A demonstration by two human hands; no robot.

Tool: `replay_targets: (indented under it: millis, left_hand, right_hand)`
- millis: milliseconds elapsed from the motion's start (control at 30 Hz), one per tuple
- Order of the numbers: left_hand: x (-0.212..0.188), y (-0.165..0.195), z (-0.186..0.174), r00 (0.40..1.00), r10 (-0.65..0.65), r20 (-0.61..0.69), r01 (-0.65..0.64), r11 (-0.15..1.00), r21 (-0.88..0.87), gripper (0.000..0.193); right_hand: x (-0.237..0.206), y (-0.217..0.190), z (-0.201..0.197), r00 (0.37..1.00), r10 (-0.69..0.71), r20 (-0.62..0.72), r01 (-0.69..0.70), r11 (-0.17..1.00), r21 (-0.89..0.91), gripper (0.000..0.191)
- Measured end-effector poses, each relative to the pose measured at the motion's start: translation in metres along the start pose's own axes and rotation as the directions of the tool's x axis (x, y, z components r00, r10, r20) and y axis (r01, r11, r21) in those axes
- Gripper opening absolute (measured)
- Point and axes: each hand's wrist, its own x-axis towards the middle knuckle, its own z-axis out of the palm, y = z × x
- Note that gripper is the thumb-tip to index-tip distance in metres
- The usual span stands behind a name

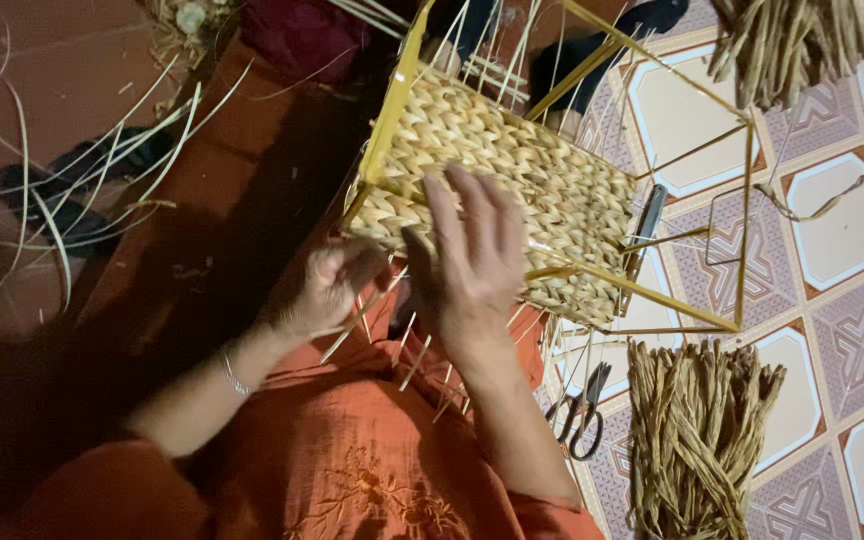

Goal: The person weaves dried plant fibers into a rectangular basket frame, interlacing strands by hand and trimming excess with scissors. The basket gradually takes shape as the person works on the base and sides.

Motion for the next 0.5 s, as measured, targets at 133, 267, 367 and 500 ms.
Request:
replay_targets:
  millis: [133, 267, 367, 500]
  left_hand:
    - [-0.03, -0.016, 0.013, 0.991, -0.132, 0.009, 0.132, 0.991, -0.034, 0.022]
    - [-0.051, -0.019, 0.015, 0.984, -0.176, 0.033, 0.176, 0.984, 0.007, 0.024]
    - [-0.057, -0.016, 0.012, 0.976, -0.214, 0.046, 0.208, 0.973, 0.103, 0.031]
    - [-0.058, -0.006, 0.013, 0.998, -0.06, 0.016, 0.056, 0.986, 0.156, 0.034]
  right_hand:
    - [0.012, 0.005, 0.026, 0.99, 0.019, 0.138, -0.005, 0.995, -0.103, 0.063]
    - [0.006, 0.01, 0.038, 1.0, -0.007, 0.002, 0.007, 0.995, -0.097, 0.047]
    - [0.002, 0.012, 0.044, 0.999, 0.041, 0.002, -0.04, 0.987, -0.156, 0.039]
    - [0.003, 0.014, 0.054, 0.998, 0.033, -0.049, -0.041, 0.986, -0.161, 0.049]
